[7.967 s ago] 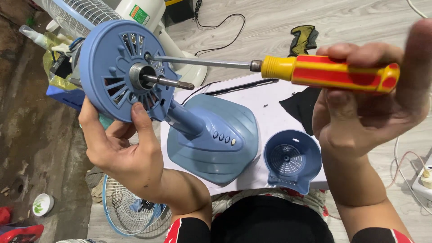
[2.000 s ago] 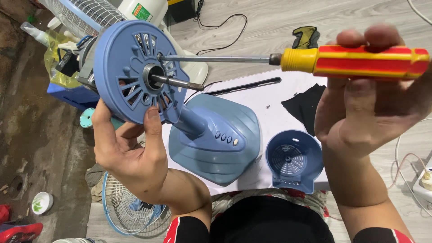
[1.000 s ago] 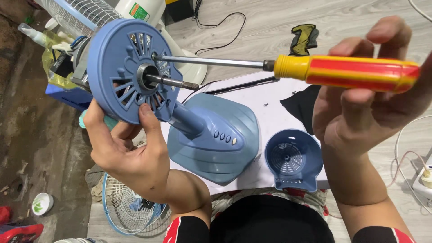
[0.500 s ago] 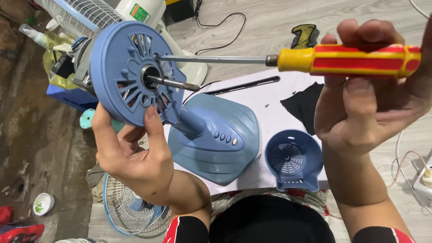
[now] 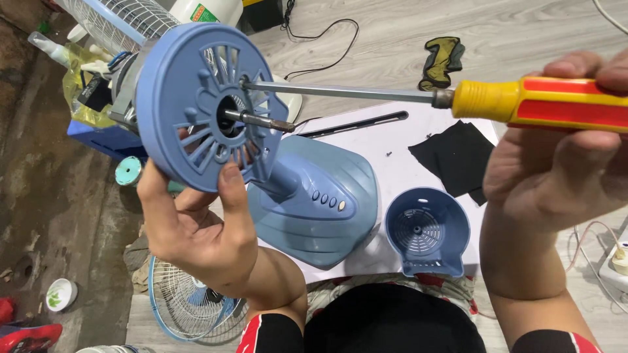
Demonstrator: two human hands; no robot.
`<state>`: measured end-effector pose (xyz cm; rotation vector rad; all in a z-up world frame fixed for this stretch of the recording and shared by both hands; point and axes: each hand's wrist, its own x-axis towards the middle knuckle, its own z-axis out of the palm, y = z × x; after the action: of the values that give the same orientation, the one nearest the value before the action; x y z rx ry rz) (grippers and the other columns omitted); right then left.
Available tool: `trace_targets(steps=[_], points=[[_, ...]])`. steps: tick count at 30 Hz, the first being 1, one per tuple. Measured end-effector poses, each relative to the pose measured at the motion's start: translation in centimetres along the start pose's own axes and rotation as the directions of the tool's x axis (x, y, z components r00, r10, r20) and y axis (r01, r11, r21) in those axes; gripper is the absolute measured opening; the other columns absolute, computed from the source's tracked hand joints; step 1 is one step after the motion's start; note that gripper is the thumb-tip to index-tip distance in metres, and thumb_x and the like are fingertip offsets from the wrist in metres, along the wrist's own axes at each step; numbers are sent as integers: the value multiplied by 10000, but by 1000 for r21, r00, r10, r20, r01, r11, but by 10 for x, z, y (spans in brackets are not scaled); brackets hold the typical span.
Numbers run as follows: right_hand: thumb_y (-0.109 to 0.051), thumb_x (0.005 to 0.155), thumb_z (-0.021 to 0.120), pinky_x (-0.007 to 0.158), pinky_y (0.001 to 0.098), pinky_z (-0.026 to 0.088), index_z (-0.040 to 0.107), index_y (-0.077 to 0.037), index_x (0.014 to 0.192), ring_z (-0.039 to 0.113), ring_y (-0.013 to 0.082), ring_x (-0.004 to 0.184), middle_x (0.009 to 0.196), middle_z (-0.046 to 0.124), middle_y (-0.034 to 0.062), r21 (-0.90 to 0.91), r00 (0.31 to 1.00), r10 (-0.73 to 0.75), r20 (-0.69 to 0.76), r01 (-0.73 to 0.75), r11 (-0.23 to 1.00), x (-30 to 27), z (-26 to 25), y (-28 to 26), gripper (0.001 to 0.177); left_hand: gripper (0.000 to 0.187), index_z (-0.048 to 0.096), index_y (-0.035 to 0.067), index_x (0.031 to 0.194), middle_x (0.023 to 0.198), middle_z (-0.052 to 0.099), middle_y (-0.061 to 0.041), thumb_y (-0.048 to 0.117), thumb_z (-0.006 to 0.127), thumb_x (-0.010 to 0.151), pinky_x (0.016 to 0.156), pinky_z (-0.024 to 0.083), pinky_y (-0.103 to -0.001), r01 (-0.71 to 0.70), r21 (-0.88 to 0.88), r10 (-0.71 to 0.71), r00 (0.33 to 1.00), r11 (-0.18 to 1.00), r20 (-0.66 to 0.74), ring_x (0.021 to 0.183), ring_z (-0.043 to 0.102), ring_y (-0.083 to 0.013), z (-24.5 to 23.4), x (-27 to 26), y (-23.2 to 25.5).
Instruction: Disassembling and cleaning an electric fan motor using a screwdriver and cloth.
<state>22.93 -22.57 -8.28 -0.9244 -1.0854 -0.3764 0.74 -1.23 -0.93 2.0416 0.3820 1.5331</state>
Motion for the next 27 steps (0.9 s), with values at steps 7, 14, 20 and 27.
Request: trace_targets(steps=[7,14,20,27], points=[[-347,1144,446,1286,358,520,453,-150,1471,488,169,1425,1435,441,43,3,1000,-7,6,7,1000,1,-3,-2,382,477,469,-118,1354,993,723,-248,-89,693,935,670,577,-281,-59,62,61,998,996,-23,764,696,-228,0,1,-2],[-323,1101,472,1219,373,519,485,-245,1442,480,191,1379,1464,464,-57,0,998,-65,-3,65,998,-4,-4,-2,350,494,472,-118,1359,986,721,-225,-102,688,915,700,538,-267,-45,29,45,999,999,29,766,685,-214,-6,1,-5],[-360,1097,442,1191,387,507,454,-257,1424,487,215,1309,1480,430,14,-22,995,-90,52,92,996,-23,-49,21,343,484,487,-84,1340,986,755,-231,-60,713,912,689,630,-285,-81,-5,81,993,997,85,783,766,-237,-1,2,-5],[-393,1226,338,1296,425,420,373,-55,1563,454,337,1368,1491,406,236,-221,996,80,-30,-84,972,-59,-92,30,479,439,594,-11,1255,879,809,-108,63,792,870,474,385,-222,-113,39,108,988,993,108,524,617,-92,18,-10,6]])
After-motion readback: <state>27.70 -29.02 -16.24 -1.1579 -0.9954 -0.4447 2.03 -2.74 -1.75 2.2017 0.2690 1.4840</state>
